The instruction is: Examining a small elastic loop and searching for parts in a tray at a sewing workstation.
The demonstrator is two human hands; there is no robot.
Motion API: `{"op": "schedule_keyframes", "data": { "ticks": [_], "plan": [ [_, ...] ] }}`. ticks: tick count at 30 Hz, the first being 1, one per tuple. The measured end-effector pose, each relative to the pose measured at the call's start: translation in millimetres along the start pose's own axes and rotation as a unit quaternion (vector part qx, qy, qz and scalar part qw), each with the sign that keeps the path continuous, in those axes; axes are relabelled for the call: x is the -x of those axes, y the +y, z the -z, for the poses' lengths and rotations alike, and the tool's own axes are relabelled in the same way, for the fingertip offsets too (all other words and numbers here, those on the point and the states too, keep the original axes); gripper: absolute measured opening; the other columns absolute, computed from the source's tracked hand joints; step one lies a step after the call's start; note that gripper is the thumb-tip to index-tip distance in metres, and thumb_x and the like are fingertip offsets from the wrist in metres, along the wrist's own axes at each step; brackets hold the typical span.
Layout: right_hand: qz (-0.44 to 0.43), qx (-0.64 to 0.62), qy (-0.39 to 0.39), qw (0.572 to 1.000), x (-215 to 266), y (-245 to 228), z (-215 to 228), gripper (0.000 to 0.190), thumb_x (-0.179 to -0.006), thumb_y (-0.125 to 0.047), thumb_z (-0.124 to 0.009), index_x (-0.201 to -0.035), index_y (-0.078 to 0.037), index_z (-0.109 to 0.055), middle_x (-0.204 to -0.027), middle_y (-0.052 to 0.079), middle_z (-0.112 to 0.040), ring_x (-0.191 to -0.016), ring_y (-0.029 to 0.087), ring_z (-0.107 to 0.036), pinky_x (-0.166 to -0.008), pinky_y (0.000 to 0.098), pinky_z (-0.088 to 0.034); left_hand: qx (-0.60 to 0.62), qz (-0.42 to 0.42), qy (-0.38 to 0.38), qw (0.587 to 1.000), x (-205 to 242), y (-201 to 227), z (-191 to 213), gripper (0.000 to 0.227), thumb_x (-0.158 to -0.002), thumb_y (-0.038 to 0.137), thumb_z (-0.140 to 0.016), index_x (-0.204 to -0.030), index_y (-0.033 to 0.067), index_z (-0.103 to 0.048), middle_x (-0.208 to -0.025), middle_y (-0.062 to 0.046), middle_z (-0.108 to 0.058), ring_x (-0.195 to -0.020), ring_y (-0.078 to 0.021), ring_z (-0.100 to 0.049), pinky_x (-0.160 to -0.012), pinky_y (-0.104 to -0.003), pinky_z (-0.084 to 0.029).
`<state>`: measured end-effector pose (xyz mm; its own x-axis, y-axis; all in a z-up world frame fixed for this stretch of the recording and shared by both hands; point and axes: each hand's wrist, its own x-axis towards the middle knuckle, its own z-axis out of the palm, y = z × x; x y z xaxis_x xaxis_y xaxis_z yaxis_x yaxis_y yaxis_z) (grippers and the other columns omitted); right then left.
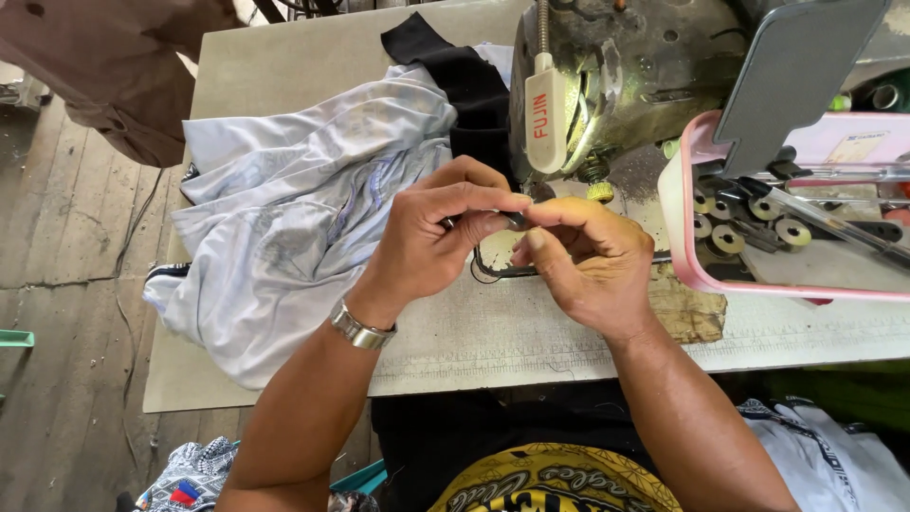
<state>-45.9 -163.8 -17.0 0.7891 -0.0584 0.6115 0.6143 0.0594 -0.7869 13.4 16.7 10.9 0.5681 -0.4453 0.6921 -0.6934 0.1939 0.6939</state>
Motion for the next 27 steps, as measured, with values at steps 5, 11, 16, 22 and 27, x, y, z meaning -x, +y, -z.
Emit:
{"op": "schedule_keyframes", "data": {
  "ticks": [5, 11, 16, 22, 27],
  "plan": [
    [-0.031, -0.009, 0.001, 0.999, 0.9, -8.4, 0.3, 0.019, -0.092, 0.010, -0.065, -0.111, 0.014, -0.063, -0.088, 0.024, -0.071, -0.073, 0.024, -0.074, -0.065, 0.0330, -0.063, -0.101, -0.103, 0.048, 0.988, -5.8, 11.4, -6.3, 0.015, -0.091, 0.000, -0.075, -0.103, 0.0076, -0.078, -0.103, -0.010, -0.071, -0.091, -0.0214, -0.071, -0.079, -0.032, -0.058],
    [-0.087, -0.089, 0.016, 0.992, 13.0, -16.6, 0.3, 0.023, -0.097, 0.001, -0.062, -0.117, 0.013, -0.059, -0.102, 0.026, -0.072, -0.078, 0.028, -0.075, -0.073, 0.0416, -0.066, -0.184, -0.128, 0.078, 0.971, -16.4, 43.7, -19.3, 0.017, -0.088, -0.008, -0.075, -0.096, 0.0074, -0.078, -0.103, -0.010, -0.073, -0.061, -0.0153, -0.063, -0.058, -0.027, -0.055],
    [-0.079, -0.152, 0.004, 0.985, -0.4, -39.6, -16.0, 0.040, -0.102, -0.007, -0.055, -0.138, 0.010, -0.048, -0.118, 0.026, -0.066, -0.079, 0.025, -0.072, -0.073, 0.0393, -0.066, -0.175, -0.088, 0.157, 0.968, -25.1, 47.3, -8.0, 0.022, -0.083, -0.007, -0.081, -0.099, 0.0077, -0.077, -0.101, -0.008, -0.076, -0.048, -0.0052, -0.054, -0.041, -0.022, -0.044],
    [-0.067, -0.088, 0.032, 0.993, -5.2, -36.5, -15.4, 0.034, -0.104, -0.008, -0.058, -0.132, 0.011, -0.055, -0.082, 0.014, -0.061, -0.054, 0.017, -0.064, -0.049, 0.0274, -0.058, -0.149, -0.076, 0.177, 0.970, -19.1, 56.5, -22.5, 0.017, -0.084, -0.005, -0.079, -0.096, 0.0071, -0.077, -0.102, -0.009, -0.078, -0.052, -0.0082, -0.060, -0.044, -0.022, -0.047],
    [-0.034, 0.014, 0.043, 0.998, -6.9, -23.1, -5.6, 0.033, -0.100, -0.004, -0.065, -0.129, 0.009, -0.061, -0.080, 0.017, -0.063, -0.052, 0.018, -0.064, -0.048, 0.0300, -0.058, -0.201, -0.142, 0.155, 0.957, -20.9, 44.7, -30.4, 0.015, -0.085, -0.007, -0.077, -0.096, 0.0032, -0.076, -0.102, -0.014, -0.076, -0.076, -0.0245, -0.074, -0.060, -0.030, -0.058]
  ]
}}
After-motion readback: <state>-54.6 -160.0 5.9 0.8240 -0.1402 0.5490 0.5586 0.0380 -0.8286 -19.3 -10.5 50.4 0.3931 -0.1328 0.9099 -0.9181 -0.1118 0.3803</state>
